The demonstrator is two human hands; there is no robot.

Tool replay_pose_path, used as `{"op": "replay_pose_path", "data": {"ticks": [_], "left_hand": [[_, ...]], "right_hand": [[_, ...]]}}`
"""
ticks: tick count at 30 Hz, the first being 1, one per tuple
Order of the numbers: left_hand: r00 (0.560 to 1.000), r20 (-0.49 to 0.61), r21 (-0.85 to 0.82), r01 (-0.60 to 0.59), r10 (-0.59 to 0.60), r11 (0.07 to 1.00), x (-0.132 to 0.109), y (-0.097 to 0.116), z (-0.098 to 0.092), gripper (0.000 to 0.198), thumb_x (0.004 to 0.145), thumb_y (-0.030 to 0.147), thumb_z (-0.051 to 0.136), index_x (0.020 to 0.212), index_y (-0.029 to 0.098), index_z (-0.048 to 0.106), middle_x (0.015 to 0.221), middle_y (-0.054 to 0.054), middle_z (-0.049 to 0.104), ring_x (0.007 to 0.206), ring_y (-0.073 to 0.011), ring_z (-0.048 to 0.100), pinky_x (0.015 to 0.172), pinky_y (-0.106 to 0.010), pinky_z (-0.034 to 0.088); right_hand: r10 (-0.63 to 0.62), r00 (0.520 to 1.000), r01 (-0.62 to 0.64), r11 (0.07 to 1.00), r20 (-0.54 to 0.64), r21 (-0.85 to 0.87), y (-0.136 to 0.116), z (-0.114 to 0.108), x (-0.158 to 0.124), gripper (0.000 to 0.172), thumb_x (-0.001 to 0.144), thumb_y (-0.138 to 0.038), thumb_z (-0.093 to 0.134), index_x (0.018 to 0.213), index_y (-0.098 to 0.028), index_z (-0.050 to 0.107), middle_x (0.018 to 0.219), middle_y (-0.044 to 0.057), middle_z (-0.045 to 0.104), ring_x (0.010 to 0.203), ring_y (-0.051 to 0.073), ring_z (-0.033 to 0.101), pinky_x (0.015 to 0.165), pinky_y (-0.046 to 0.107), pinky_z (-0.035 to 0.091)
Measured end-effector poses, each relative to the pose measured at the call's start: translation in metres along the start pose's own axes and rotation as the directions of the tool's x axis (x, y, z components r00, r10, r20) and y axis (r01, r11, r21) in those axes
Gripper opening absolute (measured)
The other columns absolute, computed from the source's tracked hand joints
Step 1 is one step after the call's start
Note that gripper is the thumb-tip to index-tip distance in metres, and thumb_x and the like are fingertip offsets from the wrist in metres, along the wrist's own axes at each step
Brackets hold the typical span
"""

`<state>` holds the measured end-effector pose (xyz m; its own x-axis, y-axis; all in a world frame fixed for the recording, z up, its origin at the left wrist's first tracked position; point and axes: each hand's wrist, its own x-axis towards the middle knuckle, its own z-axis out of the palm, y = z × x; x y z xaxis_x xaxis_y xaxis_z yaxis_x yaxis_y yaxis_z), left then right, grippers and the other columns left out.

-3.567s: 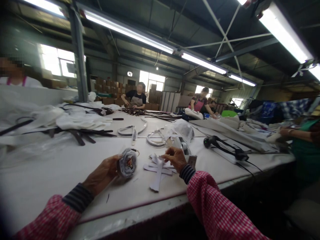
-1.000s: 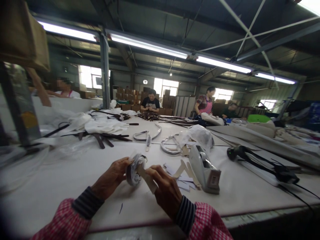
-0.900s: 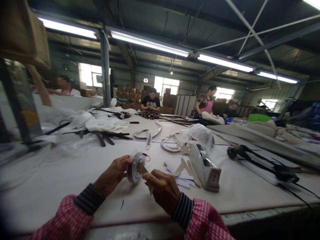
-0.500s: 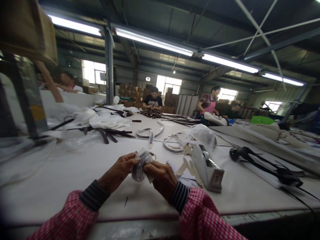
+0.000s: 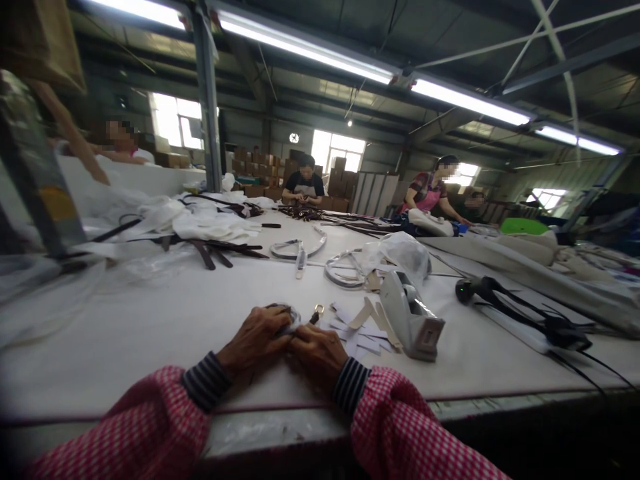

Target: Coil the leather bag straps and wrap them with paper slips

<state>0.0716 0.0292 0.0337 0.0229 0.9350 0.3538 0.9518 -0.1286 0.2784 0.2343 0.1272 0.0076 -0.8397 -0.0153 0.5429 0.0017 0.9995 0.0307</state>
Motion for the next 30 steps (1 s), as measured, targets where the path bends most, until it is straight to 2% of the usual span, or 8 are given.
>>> {"op": "replay_pose_path", "data": {"ticks": [6,12,17,21,27,30], "left_hand": [[1.0,0.002,0.023,-0.019,0.019,1.0,0.002,-0.007,-0.001,0.01,0.09,0.023,0.053,0.084,0.019,0.059,0.097,-0.005,0.065,0.093,-0.0225,0.061,0.081,-0.036,0.039],[0.998,0.033,0.019,-0.057,0.057,0.998,0.004,-0.013,0.001,0.01,0.091,0.025,0.054,0.086,0.018,0.06,0.097,-0.006,0.065,0.094,-0.0242,0.06,0.081,-0.036,0.038],[0.996,0.037,0.011,-0.08,0.08,0.997,0.003,-0.013,0.001,0.008,0.091,0.024,0.054,0.087,0.019,0.059,0.097,-0.006,0.065,0.093,-0.0235,0.06,0.082,-0.035,0.037],[0.996,0.029,0.005,-0.085,0.085,0.996,0.001,-0.013,0.002,0.008,0.091,0.024,0.054,0.089,0.018,0.06,0.098,-0.006,0.065,0.094,-0.0236,0.06,0.083,-0.036,0.037],[0.995,0.016,-0.017,-0.097,0.097,0.995,0.001,-0.015,0.006,0.012,0.091,0.02,0.05,0.093,0.018,0.061,0.097,-0.006,0.065,0.094,-0.0242,0.06,0.086,-0.039,0.036],[0.995,0.005,-0.035,-0.103,0.104,0.994,0.0,-0.015,0.008,0.011,0.087,0.018,0.05,0.09,0.018,0.06,0.097,-0.007,0.065,0.095,-0.025,0.059,0.089,-0.041,0.036]], "right_hand": [[0.063,0.997,-0.06,0.996,-0.036,0.071,0.004,0.003,0.004,0.03,0.1,-0.033,0.053,0.079,-0.017,0.067,0.076,0.004,0.064,0.067,0.015,0.06,0.06,0.025,0.038],[0.202,0.979,-0.183,0.935,-0.029,0.303,0.013,0.003,0.007,0.018,0.089,-0.029,0.07,0.075,-0.016,0.07,0.07,0.001,0.063,0.061,0.012,0.058,0.058,0.022,0.039],[0.212,0.977,-0.186,0.893,-0.019,0.41,0.017,0.003,0.009,0.016,0.085,-0.027,0.074,0.073,-0.017,0.07,0.067,-0.001,0.061,0.06,0.012,0.057,0.058,0.022,0.039],[0.204,0.977,-0.17,0.922,-0.061,0.348,0.011,0.001,0.009,0.019,0.091,-0.031,0.067,0.077,-0.018,0.07,0.072,0.001,0.061,0.064,0.013,0.057,0.061,0.023,0.041],[0.075,0.982,-0.056,0.992,-0.171,0.111,0.001,-0.002,0.011,0.022,0.098,-0.026,0.055,0.084,-0.018,0.069,0.097,0.009,0.066,0.088,0.019,0.057,0.075,0.028,0.045],[0.06,0.986,-0.047,0.995,-0.156,0.088,0.002,-0.002,0.012,0.022,0.098,-0.024,0.055,0.079,-0.018,0.067,0.09,0.007,0.066,0.084,0.018,0.055,0.074,0.028,0.045]]}}
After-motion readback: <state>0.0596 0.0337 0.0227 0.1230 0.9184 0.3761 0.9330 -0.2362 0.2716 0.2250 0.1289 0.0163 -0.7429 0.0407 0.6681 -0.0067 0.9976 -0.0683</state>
